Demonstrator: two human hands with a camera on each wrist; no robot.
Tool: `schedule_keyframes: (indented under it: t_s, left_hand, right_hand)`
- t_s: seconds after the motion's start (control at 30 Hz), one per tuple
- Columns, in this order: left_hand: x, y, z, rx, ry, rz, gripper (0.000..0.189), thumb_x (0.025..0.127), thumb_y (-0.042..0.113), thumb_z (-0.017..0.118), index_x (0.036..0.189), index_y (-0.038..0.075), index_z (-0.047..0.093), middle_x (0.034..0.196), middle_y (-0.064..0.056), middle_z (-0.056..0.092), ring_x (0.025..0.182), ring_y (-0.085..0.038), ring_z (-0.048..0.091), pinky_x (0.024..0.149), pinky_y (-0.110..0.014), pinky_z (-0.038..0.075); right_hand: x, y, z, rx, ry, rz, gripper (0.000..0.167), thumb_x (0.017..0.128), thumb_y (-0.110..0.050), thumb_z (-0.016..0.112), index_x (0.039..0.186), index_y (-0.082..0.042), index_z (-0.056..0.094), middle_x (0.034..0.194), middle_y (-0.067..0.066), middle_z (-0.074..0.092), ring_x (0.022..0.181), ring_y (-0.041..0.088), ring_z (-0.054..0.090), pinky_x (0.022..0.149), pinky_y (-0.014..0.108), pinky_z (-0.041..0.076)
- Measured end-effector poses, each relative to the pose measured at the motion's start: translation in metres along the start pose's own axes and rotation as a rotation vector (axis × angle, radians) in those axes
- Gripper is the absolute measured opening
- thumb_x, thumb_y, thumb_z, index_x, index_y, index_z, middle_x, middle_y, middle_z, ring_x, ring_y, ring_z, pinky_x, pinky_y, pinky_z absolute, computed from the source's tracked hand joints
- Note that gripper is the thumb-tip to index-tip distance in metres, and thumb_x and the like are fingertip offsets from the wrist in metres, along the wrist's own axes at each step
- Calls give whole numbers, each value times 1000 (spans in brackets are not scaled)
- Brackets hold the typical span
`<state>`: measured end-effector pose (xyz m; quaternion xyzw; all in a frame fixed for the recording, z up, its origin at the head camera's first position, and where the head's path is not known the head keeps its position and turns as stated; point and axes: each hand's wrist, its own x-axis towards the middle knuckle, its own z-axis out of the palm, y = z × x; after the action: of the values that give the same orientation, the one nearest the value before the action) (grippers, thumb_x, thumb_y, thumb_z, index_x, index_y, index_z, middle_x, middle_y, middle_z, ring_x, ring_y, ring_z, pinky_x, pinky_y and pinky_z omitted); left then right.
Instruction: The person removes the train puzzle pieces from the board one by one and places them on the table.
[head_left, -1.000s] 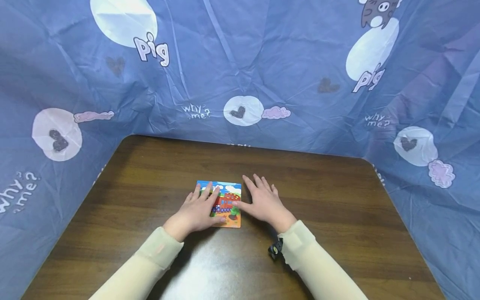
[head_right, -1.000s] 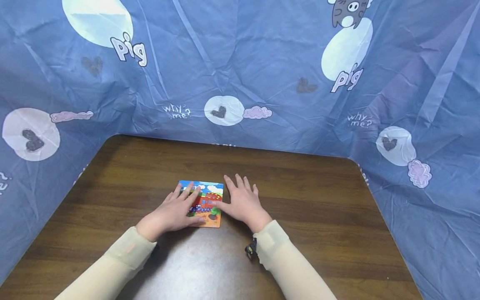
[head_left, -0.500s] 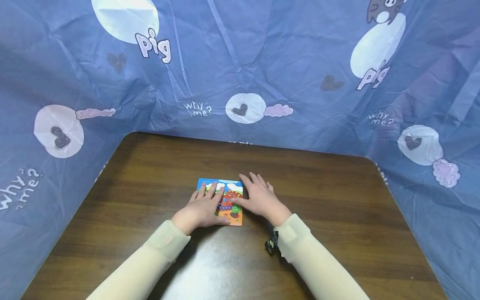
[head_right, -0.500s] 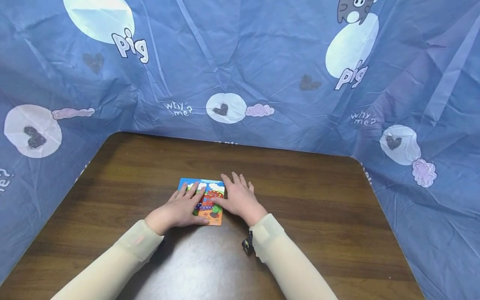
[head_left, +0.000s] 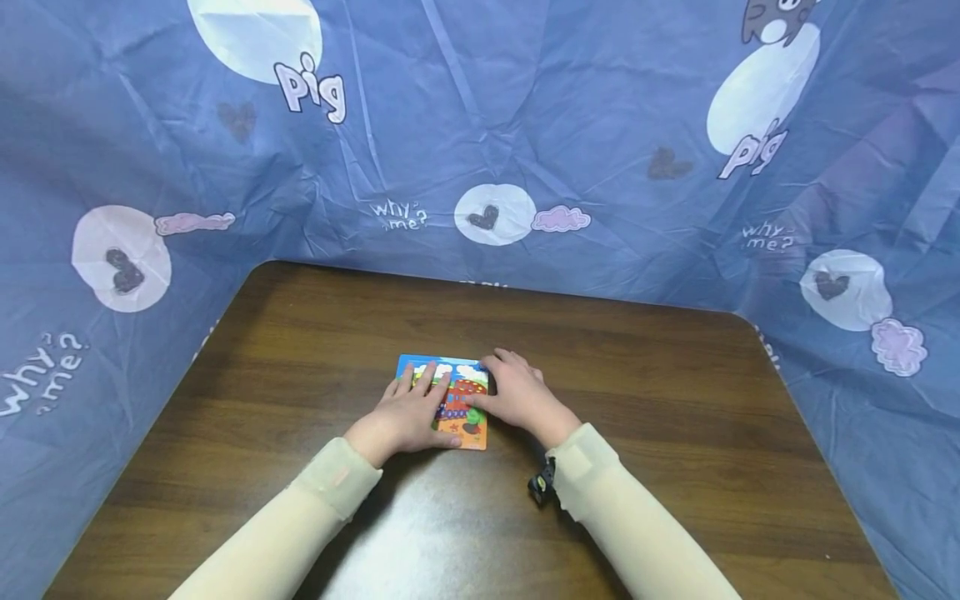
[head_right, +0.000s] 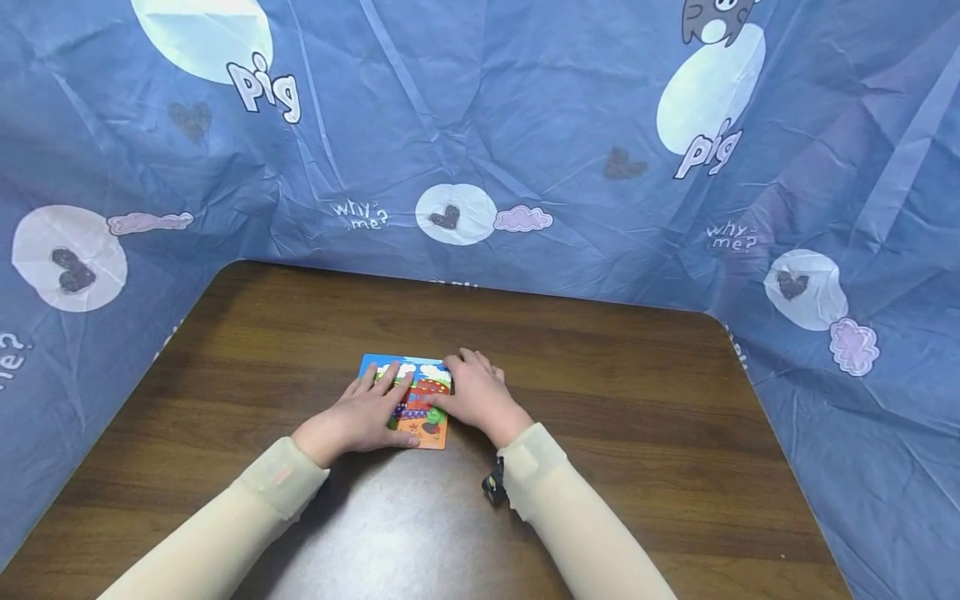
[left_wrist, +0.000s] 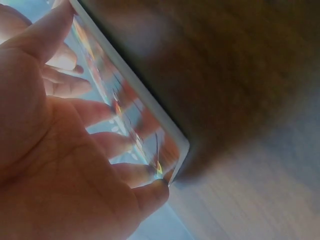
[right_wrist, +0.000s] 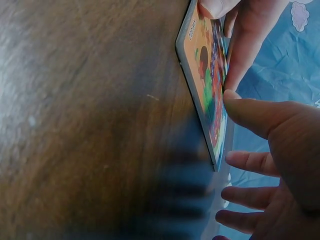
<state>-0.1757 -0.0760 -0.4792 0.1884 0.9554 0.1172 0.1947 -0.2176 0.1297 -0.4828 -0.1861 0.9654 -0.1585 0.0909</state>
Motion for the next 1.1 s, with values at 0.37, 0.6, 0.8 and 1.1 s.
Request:
schedule_keyframes:
  t_s: [0.37, 0.6, 0.8, 1.1]
  left_hand:
    - [0, -2, 2, 0, 16, 2, 106, 87, 68, 67, 164, 11, 21, 168, -18, 8, 149, -50, 5, 117, -58, 15]
    - [-1, -3, 1, 1, 23, 9, 106, 87, 67, 68, 163, 10, 22, 167, -19, 10, 148, -52, 6, 117, -59, 15]
    - [-1, -3, 2, 5, 16, 0, 107, 87, 68, 68, 163, 10, 22, 167, -19, 10, 148, -52, 6, 117, -59, 16]
    - [1, -1, 1, 38, 14, 1, 107, 86, 69, 67, 163, 9, 24, 167, -20, 12, 148, -51, 8, 116, -59, 18]
  right_hand:
    - [8, -4, 1, 10, 17, 4, 54, 91, -44, 77, 127, -6, 66, 141, 15, 56, 129, 34, 51, 97, 60, 42]
    - [17, -8, 0, 23, 12, 37, 39, 93, -36, 77, 115, -6, 67, 122, 11, 64, 109, 30, 60, 86, 53, 48]
    - [26, -8, -1, 30, -20, 63, 36, 91, -37, 78, 108, -8, 64, 114, 8, 62, 102, 27, 58, 82, 49, 48]
    - [28, -8, -4, 46, -23, 80, 40, 89, -40, 80, 106, -8, 62, 105, 6, 60, 98, 26, 56, 80, 48, 47]
